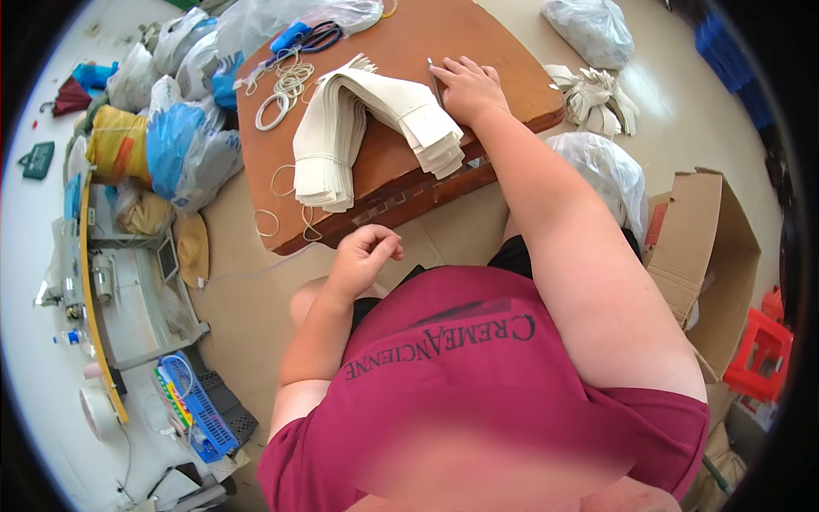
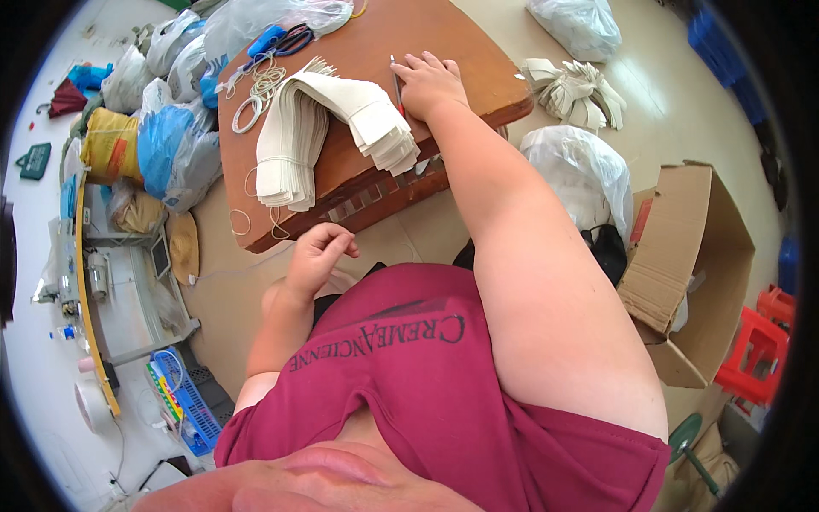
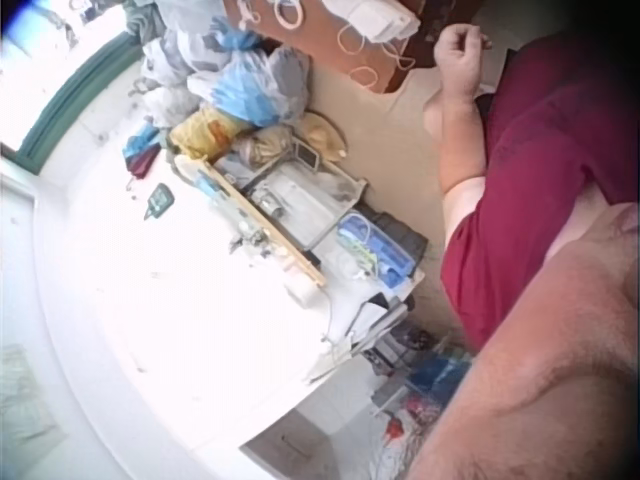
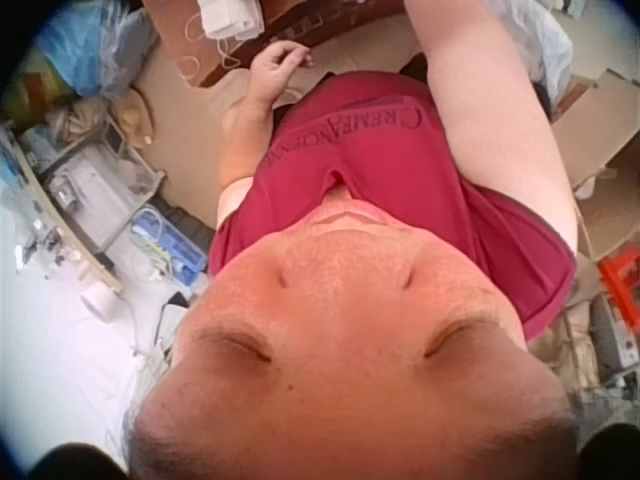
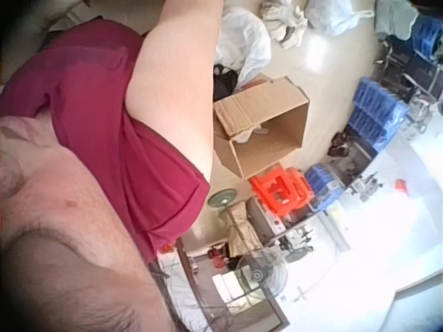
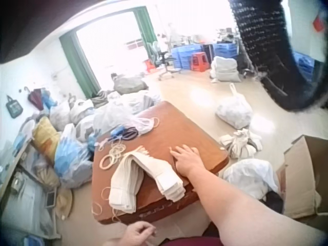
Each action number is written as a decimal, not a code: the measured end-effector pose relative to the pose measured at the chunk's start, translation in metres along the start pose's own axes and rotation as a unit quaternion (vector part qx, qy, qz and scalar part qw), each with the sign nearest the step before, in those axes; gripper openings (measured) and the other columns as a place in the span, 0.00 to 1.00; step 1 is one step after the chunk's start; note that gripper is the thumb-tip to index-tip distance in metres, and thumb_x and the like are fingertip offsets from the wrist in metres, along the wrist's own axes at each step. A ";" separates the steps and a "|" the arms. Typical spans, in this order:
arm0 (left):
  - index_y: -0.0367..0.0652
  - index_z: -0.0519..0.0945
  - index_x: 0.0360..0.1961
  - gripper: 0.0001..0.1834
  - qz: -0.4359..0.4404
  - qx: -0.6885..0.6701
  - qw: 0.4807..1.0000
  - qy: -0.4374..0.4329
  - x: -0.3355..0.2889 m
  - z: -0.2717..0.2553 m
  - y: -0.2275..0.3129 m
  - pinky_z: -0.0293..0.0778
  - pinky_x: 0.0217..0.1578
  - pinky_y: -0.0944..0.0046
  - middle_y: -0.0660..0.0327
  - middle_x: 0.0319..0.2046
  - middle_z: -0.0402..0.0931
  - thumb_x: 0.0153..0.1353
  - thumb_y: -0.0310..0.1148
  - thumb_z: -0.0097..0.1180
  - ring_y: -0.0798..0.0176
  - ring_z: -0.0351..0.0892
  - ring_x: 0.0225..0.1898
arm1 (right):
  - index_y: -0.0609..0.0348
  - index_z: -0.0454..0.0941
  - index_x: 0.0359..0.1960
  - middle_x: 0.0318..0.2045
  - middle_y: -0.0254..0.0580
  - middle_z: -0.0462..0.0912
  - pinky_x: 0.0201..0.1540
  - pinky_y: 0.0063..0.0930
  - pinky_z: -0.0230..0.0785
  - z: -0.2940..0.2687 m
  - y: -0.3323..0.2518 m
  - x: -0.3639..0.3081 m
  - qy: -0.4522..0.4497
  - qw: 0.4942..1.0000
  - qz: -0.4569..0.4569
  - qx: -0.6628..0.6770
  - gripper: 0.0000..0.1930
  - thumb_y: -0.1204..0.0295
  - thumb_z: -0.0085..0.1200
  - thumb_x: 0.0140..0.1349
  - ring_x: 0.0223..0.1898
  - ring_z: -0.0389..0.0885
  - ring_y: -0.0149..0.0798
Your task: The person removes rubber bands from bundles of shoe parts, marks each piece with a pen, and bundles new fabric pieces together using rubber bands.
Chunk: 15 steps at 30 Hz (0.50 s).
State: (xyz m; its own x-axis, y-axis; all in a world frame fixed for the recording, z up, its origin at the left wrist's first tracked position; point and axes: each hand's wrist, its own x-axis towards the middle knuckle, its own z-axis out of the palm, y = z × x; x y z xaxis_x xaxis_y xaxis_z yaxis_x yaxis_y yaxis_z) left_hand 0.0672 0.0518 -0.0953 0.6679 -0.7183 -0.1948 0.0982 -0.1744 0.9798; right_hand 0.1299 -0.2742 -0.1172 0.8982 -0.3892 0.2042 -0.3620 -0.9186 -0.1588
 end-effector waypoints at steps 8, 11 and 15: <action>0.43 0.79 0.33 0.07 0.342 0.394 0.783 0.339 -0.001 -0.039 -0.004 0.72 0.35 0.58 0.58 0.29 0.76 0.52 0.24 0.62 0.53 0.76 0.31 | 0.38 0.72 0.59 0.65 0.29 0.69 0.67 0.39 0.49 0.001 0.002 0.004 0.034 0.998 0.017 0.045 0.20 0.61 0.39 0.67 0.68 0.61 0.34; 0.44 0.78 0.38 0.14 0.222 0.535 0.729 0.365 -0.007 -0.060 -0.012 0.69 0.44 0.55 0.58 0.35 0.73 0.49 0.32 0.65 0.52 0.73 0.39 | 0.44 0.75 0.50 0.62 0.33 0.72 0.64 0.38 0.52 0.009 0.008 0.012 0.014 0.997 0.041 0.069 0.15 0.63 0.43 0.63 0.66 0.64 0.34; 0.45 0.75 0.48 0.28 0.104 0.536 0.754 0.366 -0.015 -0.074 -0.024 0.65 0.50 0.52 0.56 0.43 0.70 0.46 0.42 0.69 0.49 0.68 0.48 | 0.45 0.76 0.46 0.60 0.34 0.73 0.62 0.38 0.54 0.020 0.013 0.012 0.051 0.998 0.003 0.043 0.12 0.64 0.47 0.61 0.66 0.64 0.33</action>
State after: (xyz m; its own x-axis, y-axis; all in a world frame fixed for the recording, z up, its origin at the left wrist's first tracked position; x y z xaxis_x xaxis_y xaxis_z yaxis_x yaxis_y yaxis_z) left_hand 0.1091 0.1164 -0.1129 0.8534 -0.3098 0.4191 -0.4548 -0.8354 0.3086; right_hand 0.1411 -0.2890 -0.1362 0.8638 -0.4045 0.3002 -0.3415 -0.9084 -0.2414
